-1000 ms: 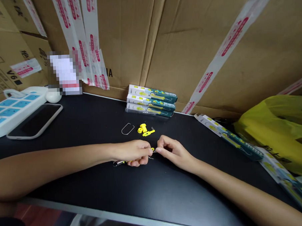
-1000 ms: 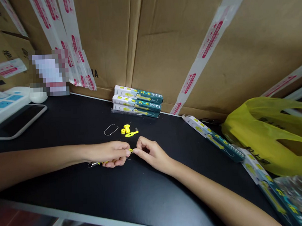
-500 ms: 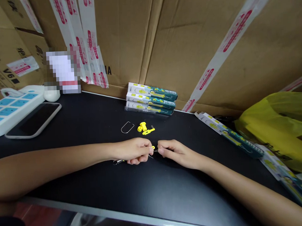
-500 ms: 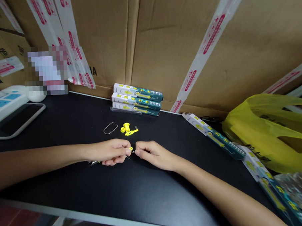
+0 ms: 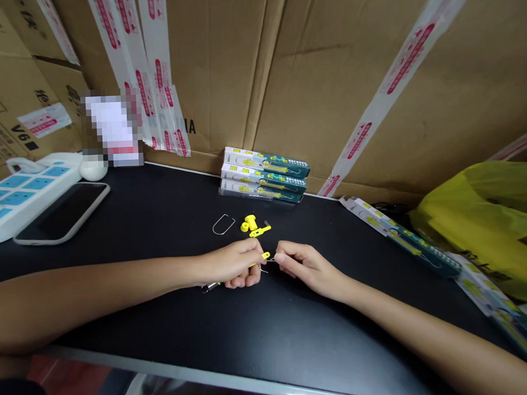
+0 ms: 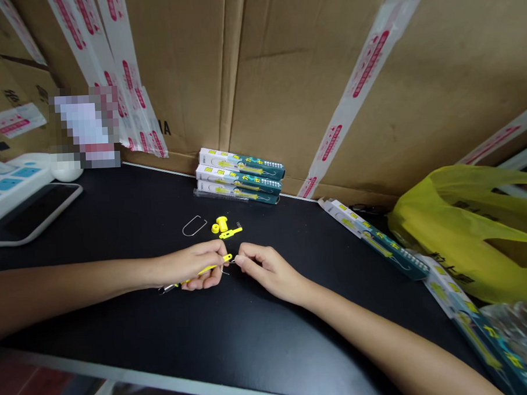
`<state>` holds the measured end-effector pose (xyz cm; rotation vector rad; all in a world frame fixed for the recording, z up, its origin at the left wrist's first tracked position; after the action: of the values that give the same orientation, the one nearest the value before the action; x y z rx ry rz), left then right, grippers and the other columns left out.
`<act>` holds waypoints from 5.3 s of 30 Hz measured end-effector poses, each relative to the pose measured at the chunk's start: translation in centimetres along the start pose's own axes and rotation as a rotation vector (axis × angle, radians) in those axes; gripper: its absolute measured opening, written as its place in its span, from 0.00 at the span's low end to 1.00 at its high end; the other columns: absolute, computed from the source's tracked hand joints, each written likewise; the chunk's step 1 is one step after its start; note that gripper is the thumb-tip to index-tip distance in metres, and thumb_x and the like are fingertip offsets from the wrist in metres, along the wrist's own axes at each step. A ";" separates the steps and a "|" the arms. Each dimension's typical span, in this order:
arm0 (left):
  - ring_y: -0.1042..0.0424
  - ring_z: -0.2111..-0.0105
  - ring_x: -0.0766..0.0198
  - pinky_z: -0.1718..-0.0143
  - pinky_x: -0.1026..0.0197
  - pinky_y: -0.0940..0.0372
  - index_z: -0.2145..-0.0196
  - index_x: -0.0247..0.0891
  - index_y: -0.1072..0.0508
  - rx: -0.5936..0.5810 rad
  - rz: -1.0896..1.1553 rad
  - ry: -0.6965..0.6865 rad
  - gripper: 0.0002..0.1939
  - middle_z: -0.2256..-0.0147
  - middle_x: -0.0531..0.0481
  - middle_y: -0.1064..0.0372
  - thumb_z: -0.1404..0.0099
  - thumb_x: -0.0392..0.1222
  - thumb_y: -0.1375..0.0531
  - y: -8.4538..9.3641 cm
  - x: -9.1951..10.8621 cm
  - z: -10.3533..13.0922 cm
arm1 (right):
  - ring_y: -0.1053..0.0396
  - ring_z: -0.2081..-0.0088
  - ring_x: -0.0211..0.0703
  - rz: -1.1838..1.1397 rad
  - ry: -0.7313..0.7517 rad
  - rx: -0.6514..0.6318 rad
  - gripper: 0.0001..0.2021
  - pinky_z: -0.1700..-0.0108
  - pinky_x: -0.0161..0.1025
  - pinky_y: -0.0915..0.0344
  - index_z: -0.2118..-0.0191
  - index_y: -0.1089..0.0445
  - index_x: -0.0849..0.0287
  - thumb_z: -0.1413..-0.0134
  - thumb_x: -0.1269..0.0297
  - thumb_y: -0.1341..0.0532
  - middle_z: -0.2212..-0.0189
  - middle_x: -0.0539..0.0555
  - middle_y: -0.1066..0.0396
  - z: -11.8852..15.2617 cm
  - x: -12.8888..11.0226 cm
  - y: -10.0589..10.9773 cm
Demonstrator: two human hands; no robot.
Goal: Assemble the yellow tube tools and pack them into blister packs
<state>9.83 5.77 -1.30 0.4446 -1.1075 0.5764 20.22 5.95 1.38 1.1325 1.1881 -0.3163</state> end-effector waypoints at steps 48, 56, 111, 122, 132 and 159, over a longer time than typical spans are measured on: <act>0.45 0.90 0.75 0.91 0.73 0.51 0.68 0.41 0.47 0.139 -0.304 -0.127 0.06 0.80 0.59 0.34 0.31 0.41 0.54 -1.1 1.4 1.8 | 0.45 0.77 0.33 0.231 0.090 0.186 0.15 0.73 0.32 0.47 0.76 0.40 0.60 0.39 0.61 0.46 0.80 0.47 0.42 0.5 -1.3 -0.2; 0.49 0.92 0.76 0.91 0.74 0.54 0.67 0.41 0.46 0.048 0.033 -0.061 0.07 0.81 0.60 0.35 0.31 0.43 0.54 -1.2 1.0 1.4 | 0.44 0.77 0.33 0.189 0.091 0.249 0.14 0.73 0.32 0.46 0.75 0.38 0.59 0.40 0.60 0.44 0.80 0.46 0.41 0.6 -1.4 0.5; 0.47 0.89 0.75 0.90 0.75 0.53 0.67 0.42 0.50 0.048 -0.159 -0.046 0.07 0.83 0.63 0.40 0.30 0.43 0.55 -2.0 0.5 1.3 | 0.45 0.78 0.33 0.199 0.156 0.287 0.16 0.74 0.33 0.46 0.76 0.40 0.58 0.39 0.58 0.44 0.80 0.47 0.41 0.5 -1.5 0.0; 0.57 0.92 0.77 0.91 0.75 0.58 0.65 0.43 0.50 -0.137 0.182 -0.017 0.06 0.83 0.65 0.46 0.29 0.43 0.57 -3.0 0.7 1.5 | 0.43 0.76 0.35 0.270 0.266 0.300 0.14 0.72 0.34 0.45 0.76 0.42 0.58 0.39 0.62 0.46 0.78 0.48 0.40 0.9 -2.4 0.4; 0.56 0.92 0.76 0.91 0.75 0.58 0.66 0.43 0.51 -0.120 0.169 0.002 0.06 0.83 0.65 0.47 0.29 0.41 0.57 -2.9 0.2 1.3 | 0.44 0.77 0.34 0.208 0.231 0.294 0.15 0.73 0.34 0.46 0.76 0.41 0.58 0.39 0.60 0.44 0.80 0.47 0.41 0.8 -2.1 0.2; 0.44 0.83 0.72 0.83 0.67 0.49 0.68 0.39 0.43 -0.012 -0.514 -0.107 0.09 0.78 0.59 0.43 0.32 0.46 0.53 0.2 1.9 1.3 | 0.42 0.74 0.33 0.136 0.148 0.027 0.09 0.70 0.32 0.43 0.70 0.38 0.59 0.39 0.64 0.45 0.76 0.47 0.39 0.4 -1.2 0.0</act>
<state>9.38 5.54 1.00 0.7273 -1.0442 0.0950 19.95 5.24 2.40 1.2713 1.2321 -0.1466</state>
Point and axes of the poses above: each hand's wrist, its own z-axis away from the middle knuckle, its own y-axis out of the back of the hand, x = y × z, the point moved 8 cm from there along -z, towards the middle knuckle
